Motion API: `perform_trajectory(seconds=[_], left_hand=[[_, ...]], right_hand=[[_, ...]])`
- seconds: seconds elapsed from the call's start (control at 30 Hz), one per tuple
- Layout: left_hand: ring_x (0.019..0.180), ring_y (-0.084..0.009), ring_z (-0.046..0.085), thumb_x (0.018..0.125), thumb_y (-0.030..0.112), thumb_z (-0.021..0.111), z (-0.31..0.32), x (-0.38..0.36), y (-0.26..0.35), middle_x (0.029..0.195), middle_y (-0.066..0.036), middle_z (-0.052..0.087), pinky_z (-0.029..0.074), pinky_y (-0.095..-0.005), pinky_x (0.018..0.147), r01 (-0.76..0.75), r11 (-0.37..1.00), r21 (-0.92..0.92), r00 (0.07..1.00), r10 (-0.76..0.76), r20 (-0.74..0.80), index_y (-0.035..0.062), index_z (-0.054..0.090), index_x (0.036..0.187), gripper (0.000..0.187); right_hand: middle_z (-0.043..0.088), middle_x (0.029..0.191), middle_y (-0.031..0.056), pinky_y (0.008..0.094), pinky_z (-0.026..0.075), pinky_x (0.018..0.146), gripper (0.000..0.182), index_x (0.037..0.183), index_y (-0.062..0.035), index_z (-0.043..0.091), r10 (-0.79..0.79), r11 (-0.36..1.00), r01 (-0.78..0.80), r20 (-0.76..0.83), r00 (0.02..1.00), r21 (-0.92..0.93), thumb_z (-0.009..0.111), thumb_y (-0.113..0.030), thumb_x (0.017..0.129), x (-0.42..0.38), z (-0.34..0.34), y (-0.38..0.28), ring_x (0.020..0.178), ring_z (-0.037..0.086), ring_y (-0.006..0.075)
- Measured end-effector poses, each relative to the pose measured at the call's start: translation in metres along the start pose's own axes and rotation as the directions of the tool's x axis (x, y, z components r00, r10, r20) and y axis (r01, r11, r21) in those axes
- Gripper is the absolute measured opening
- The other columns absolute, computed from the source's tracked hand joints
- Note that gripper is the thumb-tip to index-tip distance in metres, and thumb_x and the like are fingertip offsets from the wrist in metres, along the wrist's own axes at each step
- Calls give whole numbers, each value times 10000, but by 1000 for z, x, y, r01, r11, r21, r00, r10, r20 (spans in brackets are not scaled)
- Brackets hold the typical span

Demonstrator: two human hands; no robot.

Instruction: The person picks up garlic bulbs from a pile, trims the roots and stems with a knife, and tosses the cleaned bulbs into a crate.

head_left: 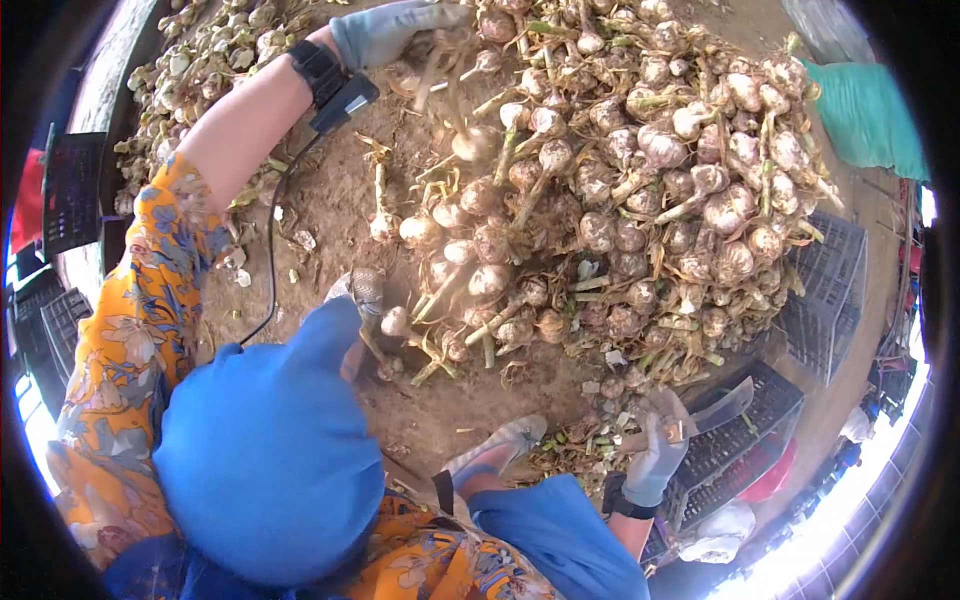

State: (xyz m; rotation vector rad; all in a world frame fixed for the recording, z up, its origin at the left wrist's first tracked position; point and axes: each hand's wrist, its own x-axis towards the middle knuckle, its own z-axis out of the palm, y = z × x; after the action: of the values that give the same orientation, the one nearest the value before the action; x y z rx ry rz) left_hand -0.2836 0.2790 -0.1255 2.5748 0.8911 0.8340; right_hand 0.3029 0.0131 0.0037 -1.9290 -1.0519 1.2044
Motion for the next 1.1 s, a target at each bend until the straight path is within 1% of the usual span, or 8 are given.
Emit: perform_trajectory(seconds=[0.03, 0.07, 0.1, 0.3, 0.43, 0.7, 0.87, 1.1], left_hand=[[944, -245, 661, 897, 141, 615, -4, 21, 18, 1105, -116, 652, 547, -374, 880, -3, 1000, -1, 1000, 3, 0, 129, 517, 1343, 457], [893, -247, 651, 888, 270, 628, -4, 50, 34, 1024, -131, 675, 524, -352, 840, 526, 840, -132, 849, -510, 137, 106, 586, 1249, 398], [843, -249, 641, 880, 399, 641, 0, 78, 47, 943, -145, 698, 502, -331, 799, 896, 412, -168, 445, -837, 318, 83, 654, 1154, 419], [967, -315, 664, 751, 340, 708, 102, 88, 22, 1069, -125, 679, 545, -382, 826, 543, 616, 571, 604, -759, 244, 123, 637, 1174, 481], [848, -277, 672, 677, 245, 770, 72, 90, 38, 916, -145, 695, 545, -389, 713, 699, 552, 454, 258, -787, 560, 15, 637, 1117, 514], [1014, -108, 556, 896, 247, 587, 11, -6, 86, 1197, -42, 607, 489, -292, 871, 608, 205, -767, 609, -740, 285, 12, 465, 1376, 548], [959, -183, 595, 863, 299, 621, 7, -43, 137, 1105, -48, 645, 505, -368, 806, 71, -141, -987, 667, -729, 152, 35, 511, 1287, 511], [834, -157, 515, 897, 283, 612, 6, 41, 228, 1007, -37, 601, 468, -352, 786, 3, -333, -943, 724, -650, 232, 84, 488, 1324, 487]], right_hand=[[604, 1120, 181, 342, 537, 821, 403, 1235, 40, 538, -1, 1000, 1, 1, 1000, -1, 600, -115, 868, 0, 0, -1, 976, 616, 257], [605, 1120, 180, 340, 532, 830, 399, 1234, 40, 539, -4, 1000, 4, 2, 1000, -1, 598, -106, 868, 1, 0, -1, 976, 616, 256], [605, 1120, 180, 340, 532, 830, 399, 1234, 40, 539, -5, 1000, 5, -1, 1000, -1, 598, -106, 868, 3, 0, -1, 976, 616, 256], [618, 1122, 176, 338, 527, 832, 395, 1246, 40, 535, -15, 1000, 15, -3, 1000, -8, 588, -64, 868, -2, 7, -3, 981, 622, 254], [633, 1093, 166, 334, 524, 847, 415, 1237, 48, 542, -52, 997, 51, 26, 998, 54, 631, -73, 850, -7, 6, 4, 968, 630, 246], [640, 1066, 155, 328, 538, 831, 417, 1218, 52, 564, -82, 991, 76, 43, 996, 110, 650, -130, 852, -10, 3, -1, 959, 635, 221], [658, 1050, 121, 314, 532, 833, 375, 1196, 35, 593, -149, 966, 114, 140, 979, 233, 640, -83, 844, -9, 15, -2, 961, 643, 204], [679, 1074, 97, 275, 524, 763, 345, 1184, 21, 615, -373, 902, 261, 316, 872, 345, 646, -68, 852, -7, 61, -16, 931, 638, 137]])
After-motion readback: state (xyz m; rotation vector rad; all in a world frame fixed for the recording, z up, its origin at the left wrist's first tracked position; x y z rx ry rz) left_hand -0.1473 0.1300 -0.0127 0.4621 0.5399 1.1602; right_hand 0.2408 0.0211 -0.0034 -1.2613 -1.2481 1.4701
